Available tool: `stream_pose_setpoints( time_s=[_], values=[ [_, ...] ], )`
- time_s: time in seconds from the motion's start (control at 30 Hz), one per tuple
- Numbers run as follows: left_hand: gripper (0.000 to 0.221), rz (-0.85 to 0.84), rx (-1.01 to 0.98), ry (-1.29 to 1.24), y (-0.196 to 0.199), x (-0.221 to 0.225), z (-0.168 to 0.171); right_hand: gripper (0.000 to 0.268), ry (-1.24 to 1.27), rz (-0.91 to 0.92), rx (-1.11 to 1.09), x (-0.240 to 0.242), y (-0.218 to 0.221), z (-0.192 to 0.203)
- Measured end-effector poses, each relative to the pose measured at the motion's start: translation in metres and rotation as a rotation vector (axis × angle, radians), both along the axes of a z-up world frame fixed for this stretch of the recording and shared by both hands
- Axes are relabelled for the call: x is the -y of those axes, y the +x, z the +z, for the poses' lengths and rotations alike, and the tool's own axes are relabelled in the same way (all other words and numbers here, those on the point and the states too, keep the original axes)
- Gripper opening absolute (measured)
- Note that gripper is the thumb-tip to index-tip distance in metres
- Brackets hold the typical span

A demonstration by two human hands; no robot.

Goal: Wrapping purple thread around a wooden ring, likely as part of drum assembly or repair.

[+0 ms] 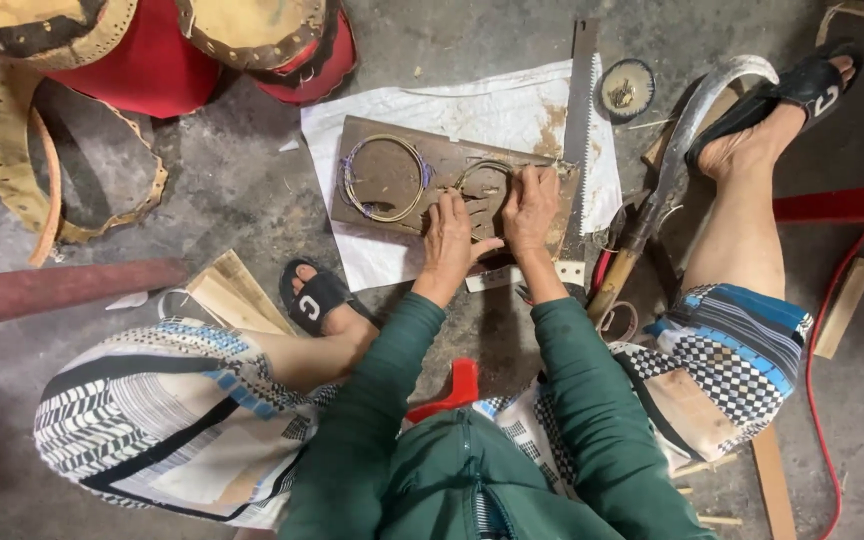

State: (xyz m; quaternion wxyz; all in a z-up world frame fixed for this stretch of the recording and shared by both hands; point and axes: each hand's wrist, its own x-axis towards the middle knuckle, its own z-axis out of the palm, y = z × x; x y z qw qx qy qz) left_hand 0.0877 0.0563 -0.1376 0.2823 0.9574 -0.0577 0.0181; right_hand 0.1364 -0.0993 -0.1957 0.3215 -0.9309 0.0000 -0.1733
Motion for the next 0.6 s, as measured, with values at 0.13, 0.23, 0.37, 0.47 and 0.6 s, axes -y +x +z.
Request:
stream_pose_setpoints(
  time_s=[0.13, 0.23, 0.37, 0.47, 0.6],
  values=[
    [0.133, 0.024, 0.005, 0.053, -0.002, 0.007, 0.000, 0.013, -0.022, -0.020, -0.003, 0.001, 0.000, -0.002],
    [0.128, 0.062, -0.029, 0.052, -0.005, 0.010, 0.003, 0.014, -0.028, -0.012, -0.011, 0.001, 0.000, -0.002],
    [0.136, 0.062, -0.018, 0.033, -0.006, 0.010, -0.002, 0.016, -0.027, 0.007, -0.010, 0.003, 0.000, -0.003],
    [0.134, 0.042, 0.004, 0.031, -0.002, 0.007, -0.010, 0.015, -0.033, 0.004, -0.015, 0.004, 0.005, -0.004],
    [0.130, 0.035, -0.041, 0.067, -0.001, 0.007, -0.006, 0.017, -0.085, -0.030, -0.057, 0.001, 0.005, 0.010]
  ],
)
